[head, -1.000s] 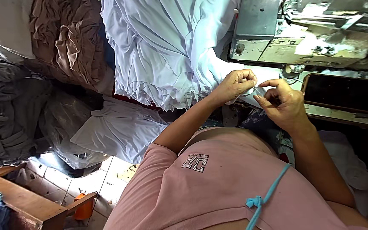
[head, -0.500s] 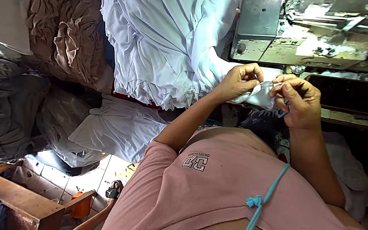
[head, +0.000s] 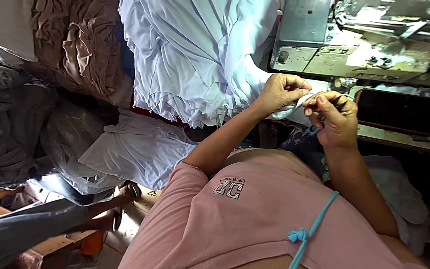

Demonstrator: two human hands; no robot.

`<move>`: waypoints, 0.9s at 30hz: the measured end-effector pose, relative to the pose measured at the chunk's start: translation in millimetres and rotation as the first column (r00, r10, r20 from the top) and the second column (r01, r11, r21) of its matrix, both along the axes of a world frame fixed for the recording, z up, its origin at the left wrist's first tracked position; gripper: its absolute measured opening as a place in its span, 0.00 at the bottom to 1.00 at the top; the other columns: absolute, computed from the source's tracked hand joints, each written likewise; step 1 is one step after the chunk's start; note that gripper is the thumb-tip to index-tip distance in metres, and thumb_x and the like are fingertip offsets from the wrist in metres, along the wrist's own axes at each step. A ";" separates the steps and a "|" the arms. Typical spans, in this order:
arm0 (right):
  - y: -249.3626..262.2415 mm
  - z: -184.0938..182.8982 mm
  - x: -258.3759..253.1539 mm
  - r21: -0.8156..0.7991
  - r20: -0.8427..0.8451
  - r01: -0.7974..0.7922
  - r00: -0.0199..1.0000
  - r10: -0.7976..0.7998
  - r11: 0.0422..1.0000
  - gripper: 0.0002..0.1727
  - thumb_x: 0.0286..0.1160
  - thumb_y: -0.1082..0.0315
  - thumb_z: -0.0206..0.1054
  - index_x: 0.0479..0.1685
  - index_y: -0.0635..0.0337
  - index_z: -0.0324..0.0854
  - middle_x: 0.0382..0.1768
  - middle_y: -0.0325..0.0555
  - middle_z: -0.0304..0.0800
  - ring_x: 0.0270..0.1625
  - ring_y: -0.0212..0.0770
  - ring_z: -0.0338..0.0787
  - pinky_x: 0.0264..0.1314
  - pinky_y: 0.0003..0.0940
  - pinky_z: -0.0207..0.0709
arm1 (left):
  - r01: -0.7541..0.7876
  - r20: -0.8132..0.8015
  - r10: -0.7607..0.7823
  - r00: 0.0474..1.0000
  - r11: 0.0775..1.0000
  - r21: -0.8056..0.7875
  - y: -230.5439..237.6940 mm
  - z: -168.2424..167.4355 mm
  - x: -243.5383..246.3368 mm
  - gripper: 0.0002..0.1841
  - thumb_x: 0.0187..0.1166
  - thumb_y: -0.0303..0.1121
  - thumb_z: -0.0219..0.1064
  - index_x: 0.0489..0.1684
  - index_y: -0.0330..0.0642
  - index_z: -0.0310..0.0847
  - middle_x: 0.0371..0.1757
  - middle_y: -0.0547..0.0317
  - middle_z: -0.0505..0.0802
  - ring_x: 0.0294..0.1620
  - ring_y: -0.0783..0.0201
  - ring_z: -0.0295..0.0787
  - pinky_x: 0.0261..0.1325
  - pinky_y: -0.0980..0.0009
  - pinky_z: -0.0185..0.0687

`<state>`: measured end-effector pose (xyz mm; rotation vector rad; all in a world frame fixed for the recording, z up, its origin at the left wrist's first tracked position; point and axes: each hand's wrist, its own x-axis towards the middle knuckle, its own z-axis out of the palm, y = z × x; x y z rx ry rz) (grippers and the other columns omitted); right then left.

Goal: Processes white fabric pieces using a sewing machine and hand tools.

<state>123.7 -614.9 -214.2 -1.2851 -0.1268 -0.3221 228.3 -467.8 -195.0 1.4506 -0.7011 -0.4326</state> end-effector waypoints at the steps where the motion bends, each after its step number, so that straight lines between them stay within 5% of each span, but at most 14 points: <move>1: 4.3 0.2 -1.4 0.027 -0.038 0.005 0.999 -0.004 1.000 0.14 0.87 0.71 0.56 0.41 0.52 0.89 0.38 0.31 0.95 0.23 0.18 0.81 0.20 0.11 0.68 | -0.038 0.048 0.039 0.998 0.999 -0.017 -1.1 -3.1 0.2 0.04 0.72 0.16 0.68 0.37 0.26 0.89 0.28 0.60 0.90 0.27 0.80 0.81 0.36 0.82 0.79; 4: 11.8 -5.4 -9.6 -0.081 0.033 0.013 0.999 -0.010 0.997 0.12 0.86 0.68 0.59 0.41 0.51 0.90 0.38 0.27 0.93 0.25 0.17 0.80 0.25 0.12 0.72 | -0.137 0.196 0.142 0.970 0.990 -0.037 -1.3 -10.1 1.3 0.05 0.71 0.17 0.68 0.38 0.27 0.90 0.31 0.55 0.92 0.29 0.79 0.82 0.38 0.81 0.80; 7: 10.1 -10.1 -13.2 -0.132 0.099 0.026 0.995 -0.013 0.991 0.12 0.88 0.66 0.59 0.43 0.49 0.90 0.43 0.27 0.93 0.28 0.17 0.82 0.27 0.13 0.73 | -0.104 0.180 0.111 0.977 0.993 -0.049 1.5 -10.4 1.5 0.04 0.72 0.16 0.67 0.38 0.27 0.88 0.30 0.59 0.89 0.27 0.80 0.79 0.35 0.83 0.76; 11: 3.5 -7.1 -9.1 0.100 -0.030 0.036 0.999 -0.034 0.994 0.16 0.90 0.68 0.49 0.40 0.50 0.85 0.41 0.34 0.95 0.27 0.22 0.87 0.22 0.13 0.74 | -0.025 0.076 0.028 0.997 0.999 -0.044 1.5 -7.4 0.2 0.05 0.77 0.17 0.64 0.45 0.26 0.83 0.30 0.60 0.85 0.21 0.80 0.75 0.25 0.84 0.73; 14: -0.9 -0.7 -4.9 0.306 -0.103 0.031 0.995 0.001 0.952 0.20 0.95 0.67 0.40 0.39 0.49 0.79 0.36 0.34 0.89 0.25 0.23 0.84 0.23 0.14 0.75 | -0.001 0.098 0.003 0.995 1.000 -0.029 4.8 -5.9 -2.6 0.08 0.79 0.19 0.63 0.51 0.26 0.83 0.36 0.58 0.88 0.26 0.80 0.76 0.27 0.83 0.72; 17: -6.4 1.2 -1.0 0.507 -0.187 0.045 0.981 0.059 0.861 0.21 0.97 0.64 0.39 0.38 0.49 0.78 0.35 0.34 0.88 0.26 0.24 0.84 0.23 0.13 0.75 | 0.081 0.199 -0.079 0.977 0.997 0.001 13.6 0.7 -2.7 0.13 0.78 0.21 0.65 0.57 0.23 0.83 0.45 0.50 0.91 0.40 0.75 0.86 0.45 0.80 0.82; 19: -9.8 1.2 0.2 0.576 -0.220 0.042 0.970 0.105 0.817 0.22 0.97 0.62 0.38 0.39 0.48 0.78 0.35 0.33 0.87 0.26 0.23 0.84 0.23 0.13 0.75 | 0.045 0.385 -0.094 0.918 0.990 0.134 22.6 7.3 -6.2 0.18 0.73 0.25 0.73 0.58 0.25 0.84 0.41 0.50 0.91 0.37 0.71 0.82 0.41 0.76 0.76; 21: -12.0 0.3 0.9 0.592 -0.226 0.035 0.966 0.124 0.805 0.21 0.97 0.61 0.39 0.39 0.48 0.78 0.34 0.32 0.86 0.23 0.23 0.82 0.22 0.12 0.74 | -0.084 0.581 -0.110 0.807 0.951 0.297 32.6 13.8 -11.0 0.16 0.73 0.27 0.74 0.54 0.26 0.86 0.30 0.50 0.88 0.29 0.61 0.80 0.37 0.66 0.77; 23: -12.6 -1.6 1.3 0.586 -0.215 0.016 0.967 0.137 0.810 0.21 0.97 0.61 0.40 0.39 0.47 0.78 0.32 0.30 0.85 0.22 0.21 0.80 0.22 0.12 0.73 | -0.180 0.663 -0.171 0.729 0.886 0.427 43.3 21.7 -14.7 0.09 0.77 0.27 0.69 0.46 0.29 0.89 0.30 0.46 0.91 0.31 0.52 0.88 0.39 0.55 0.83; 27: -14.0 -4.2 7.1 0.628 -0.214 0.033 0.968 0.131 0.778 0.22 0.97 0.62 0.39 0.35 0.47 0.77 0.27 0.30 0.83 0.22 0.22 0.79 0.22 0.12 0.72 | -0.031 0.614 -0.246 0.750 0.914 0.405 59.9 27.3 -6.0 0.11 0.82 0.28 0.64 0.33 0.32 0.91 0.28 0.51 0.88 0.32 0.60 0.85 0.41 0.65 0.78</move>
